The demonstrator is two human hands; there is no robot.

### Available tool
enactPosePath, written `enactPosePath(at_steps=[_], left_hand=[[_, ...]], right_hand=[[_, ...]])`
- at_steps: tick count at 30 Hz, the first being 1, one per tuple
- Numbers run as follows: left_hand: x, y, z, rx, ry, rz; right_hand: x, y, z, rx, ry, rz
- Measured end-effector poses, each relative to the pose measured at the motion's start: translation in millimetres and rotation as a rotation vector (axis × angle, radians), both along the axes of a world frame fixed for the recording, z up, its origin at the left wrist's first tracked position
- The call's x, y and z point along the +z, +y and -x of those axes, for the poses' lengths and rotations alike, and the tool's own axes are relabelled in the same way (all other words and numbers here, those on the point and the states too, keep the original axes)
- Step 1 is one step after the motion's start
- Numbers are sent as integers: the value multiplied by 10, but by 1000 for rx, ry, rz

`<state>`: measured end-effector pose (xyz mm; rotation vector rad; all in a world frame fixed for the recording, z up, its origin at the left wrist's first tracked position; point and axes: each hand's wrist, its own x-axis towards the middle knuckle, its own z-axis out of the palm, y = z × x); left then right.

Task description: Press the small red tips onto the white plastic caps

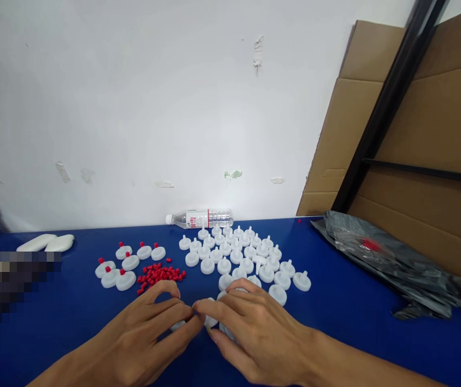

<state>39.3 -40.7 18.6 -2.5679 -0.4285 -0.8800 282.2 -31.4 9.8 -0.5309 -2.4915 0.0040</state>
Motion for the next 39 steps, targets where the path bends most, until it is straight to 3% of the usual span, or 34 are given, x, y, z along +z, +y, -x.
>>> enactPosePath(at_steps=[14,23,39], left_hand=[[147,-75,-45,-75,28,-17],[100,-108,-26,-59,129,-88],[87,-140,-55,-56,108,-121]], right_hand=[[4,-8,-12,46,-4,9],[25,-38,-3,46,15,-21],[20,-37,6,73,17,-47]])
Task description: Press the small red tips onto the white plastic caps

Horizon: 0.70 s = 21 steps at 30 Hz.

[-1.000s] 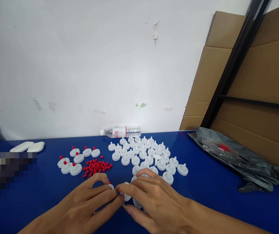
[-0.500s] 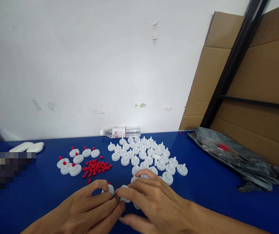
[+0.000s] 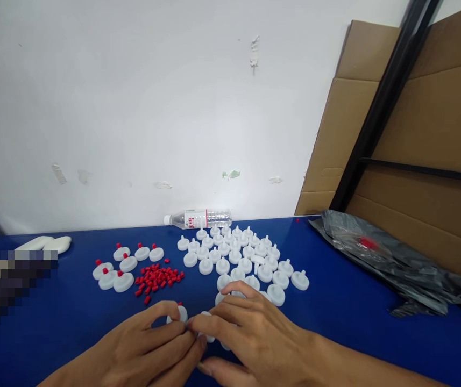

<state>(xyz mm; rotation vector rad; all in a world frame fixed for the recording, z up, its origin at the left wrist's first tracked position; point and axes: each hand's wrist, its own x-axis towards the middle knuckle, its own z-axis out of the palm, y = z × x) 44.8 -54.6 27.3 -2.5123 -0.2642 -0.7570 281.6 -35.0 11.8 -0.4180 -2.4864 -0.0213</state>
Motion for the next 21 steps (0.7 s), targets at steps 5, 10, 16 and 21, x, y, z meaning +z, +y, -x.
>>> enactPosePath(at_steps=[5,10,16,21], left_hand=[[-10,-11,-28,20,-6,0],[-13,-14,-39,24,10,-6],[7,-16,-28,28,17,-9],[2,-17,-21,17,16,-17]], right_hand=[[4,-21,-7,6,11,18],[9,-30,2,-15,8,36],[30,-21,8,-11,-3,27],[27,-27,8,-14,1,15]])
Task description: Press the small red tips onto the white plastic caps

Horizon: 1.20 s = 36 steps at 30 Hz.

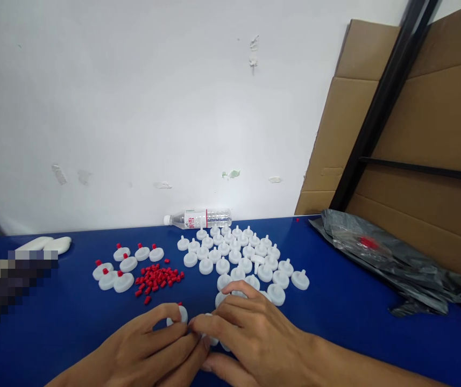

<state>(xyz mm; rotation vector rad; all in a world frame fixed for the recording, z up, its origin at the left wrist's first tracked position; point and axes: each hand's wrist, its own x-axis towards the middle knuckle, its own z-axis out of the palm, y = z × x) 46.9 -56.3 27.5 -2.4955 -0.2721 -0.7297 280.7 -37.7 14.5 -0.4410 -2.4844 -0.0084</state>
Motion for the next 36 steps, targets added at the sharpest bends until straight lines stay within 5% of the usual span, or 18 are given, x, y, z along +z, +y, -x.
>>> enactPosePath(at_steps=[36], left_hand=[[-56,-92,-121,93,-72,16]], right_hand=[[-86,-54,9,-20,143,30]])
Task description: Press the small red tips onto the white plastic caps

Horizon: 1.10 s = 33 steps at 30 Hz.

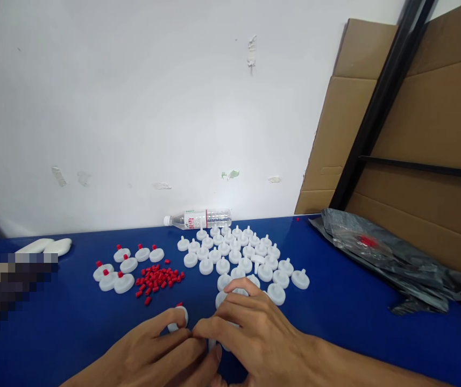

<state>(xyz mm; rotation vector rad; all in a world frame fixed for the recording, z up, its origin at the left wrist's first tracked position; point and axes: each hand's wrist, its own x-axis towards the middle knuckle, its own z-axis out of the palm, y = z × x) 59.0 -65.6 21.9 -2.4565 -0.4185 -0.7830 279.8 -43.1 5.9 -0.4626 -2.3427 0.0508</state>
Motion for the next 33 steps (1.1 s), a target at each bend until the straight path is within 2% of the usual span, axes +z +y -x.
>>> enactPosePath(at_steps=[14,22,33], left_hand=[[-27,0,12,-15,28,37],[-24,-16,37,11,58,4],[-30,45,66,-22,-91,-7]], right_hand=[[51,-5,8,-8,-2,-1],[-30,45,-25,31,-52,62],[108,70,-37,61,-88,-53]])
